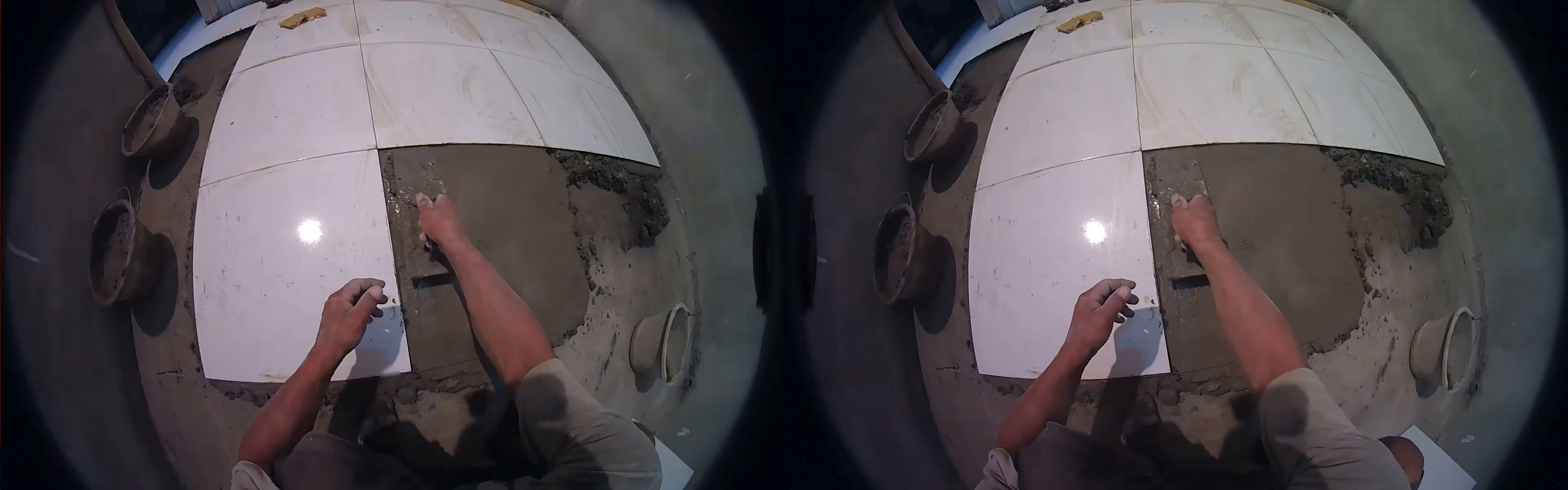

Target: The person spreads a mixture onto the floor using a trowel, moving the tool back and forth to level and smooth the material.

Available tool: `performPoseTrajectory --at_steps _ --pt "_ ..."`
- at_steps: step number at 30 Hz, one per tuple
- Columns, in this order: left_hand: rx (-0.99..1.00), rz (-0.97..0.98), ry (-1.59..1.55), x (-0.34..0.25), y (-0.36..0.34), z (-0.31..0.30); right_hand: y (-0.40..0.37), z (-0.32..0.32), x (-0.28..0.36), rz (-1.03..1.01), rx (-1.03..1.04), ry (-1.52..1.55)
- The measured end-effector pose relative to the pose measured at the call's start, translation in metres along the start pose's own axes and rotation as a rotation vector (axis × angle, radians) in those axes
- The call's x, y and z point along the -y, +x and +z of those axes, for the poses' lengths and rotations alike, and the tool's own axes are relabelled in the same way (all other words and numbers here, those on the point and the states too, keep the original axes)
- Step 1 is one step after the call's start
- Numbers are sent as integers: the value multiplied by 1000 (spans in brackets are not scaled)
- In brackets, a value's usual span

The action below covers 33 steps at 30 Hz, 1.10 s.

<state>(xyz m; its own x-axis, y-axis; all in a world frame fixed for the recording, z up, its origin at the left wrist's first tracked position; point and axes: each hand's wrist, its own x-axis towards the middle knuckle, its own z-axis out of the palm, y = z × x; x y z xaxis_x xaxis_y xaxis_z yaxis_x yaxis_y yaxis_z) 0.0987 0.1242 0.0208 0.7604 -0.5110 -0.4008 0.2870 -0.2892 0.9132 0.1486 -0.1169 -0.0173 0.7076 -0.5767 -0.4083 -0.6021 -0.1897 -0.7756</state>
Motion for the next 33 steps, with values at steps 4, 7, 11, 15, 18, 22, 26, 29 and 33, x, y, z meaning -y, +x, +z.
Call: performPoseTrajectory --at_steps 4,7,11,15,18,22,26,29,33 --pt "23 -34 38 6 6 6 19 16 -8 -73 -47 -167" --pt "22 -63 58 11 8 7 25 22 -16 -85 -118 -290" --pt "17 -85 35 11 8 10 26 24 -20 -190 -285 -407" --pt "8 -76 33 13 3 9 38 17 -32 -92 -182 -210" --pt "-8 -75 25 14 -1 4 18 -10 -17 20 -139 -51" --pt "-25 -77 34 8 -5 1 14 -20 -19 17 -181 -37" --pt "-6 -78 35 11 -4 4 1 -14 -15 7 -129 6" --pt "7 -75 52 12 0 8 2 -3 -4 -12 -84 -11" --pt "10 -86 59 12 2 13 18 5 -3 -55 -32 -209"
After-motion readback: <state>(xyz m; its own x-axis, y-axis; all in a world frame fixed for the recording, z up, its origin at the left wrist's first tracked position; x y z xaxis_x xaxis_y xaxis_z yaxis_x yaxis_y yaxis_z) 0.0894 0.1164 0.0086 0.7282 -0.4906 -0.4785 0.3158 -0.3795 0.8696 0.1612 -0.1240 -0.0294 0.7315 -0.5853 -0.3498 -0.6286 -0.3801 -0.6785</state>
